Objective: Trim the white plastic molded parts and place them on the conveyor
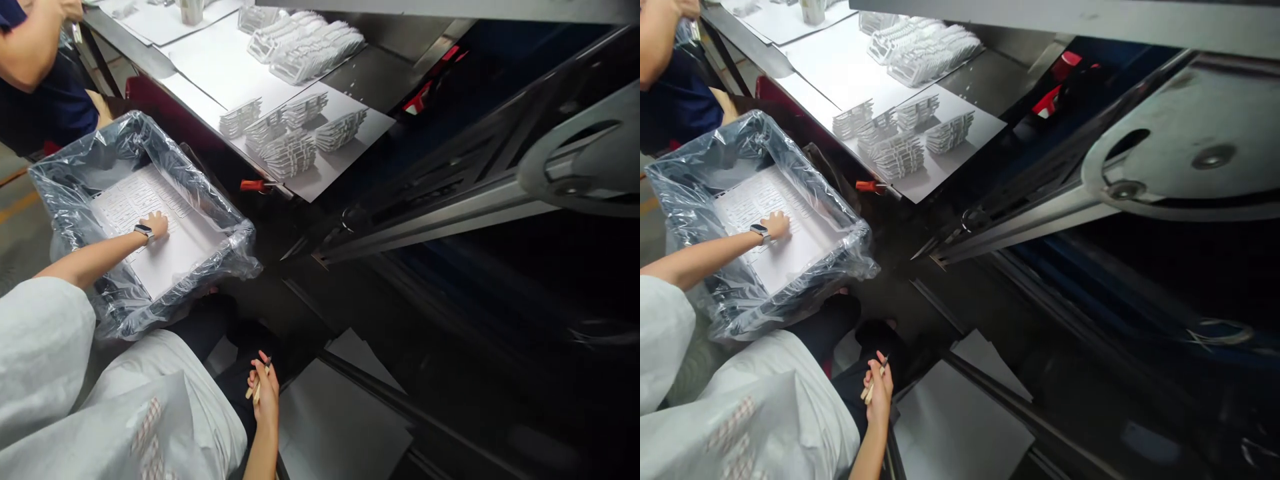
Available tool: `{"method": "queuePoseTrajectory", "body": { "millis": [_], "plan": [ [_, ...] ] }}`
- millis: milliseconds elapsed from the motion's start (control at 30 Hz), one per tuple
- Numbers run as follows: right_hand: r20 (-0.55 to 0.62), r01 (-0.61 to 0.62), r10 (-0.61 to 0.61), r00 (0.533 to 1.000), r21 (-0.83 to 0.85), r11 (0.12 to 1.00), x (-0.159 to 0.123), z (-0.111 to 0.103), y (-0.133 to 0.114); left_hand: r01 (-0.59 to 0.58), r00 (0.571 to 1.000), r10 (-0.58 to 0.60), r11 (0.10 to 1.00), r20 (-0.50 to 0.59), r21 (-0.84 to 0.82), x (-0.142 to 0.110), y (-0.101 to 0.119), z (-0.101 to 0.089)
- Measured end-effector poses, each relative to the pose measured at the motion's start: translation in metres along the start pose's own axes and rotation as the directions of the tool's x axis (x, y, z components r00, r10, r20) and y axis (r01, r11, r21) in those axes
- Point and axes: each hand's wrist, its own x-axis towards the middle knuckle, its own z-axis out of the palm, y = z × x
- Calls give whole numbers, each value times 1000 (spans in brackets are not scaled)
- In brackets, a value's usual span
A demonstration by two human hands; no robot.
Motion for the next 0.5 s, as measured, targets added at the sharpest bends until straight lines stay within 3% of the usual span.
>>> {"method": "queuePoseTrajectory", "body": {
  "millis": [100, 200, 500],
  "plan": [
    [-20, 10, -11, 1000, -31, 999, 2, 7, 3, 50, 997, -50, 999, -53, -5, 6, 9, 16],
    [-25, 20, -22, 999, -79, 997, 3, 14, 5, 23, 997, -27, 998, -69, -55, 8, 10, 24],
    [-9, 57, -60, 998, -170, 984, 3, 18, 12, -169, 986, 166, 937, -36, -305, -6, -9, 21]
  ]
}}
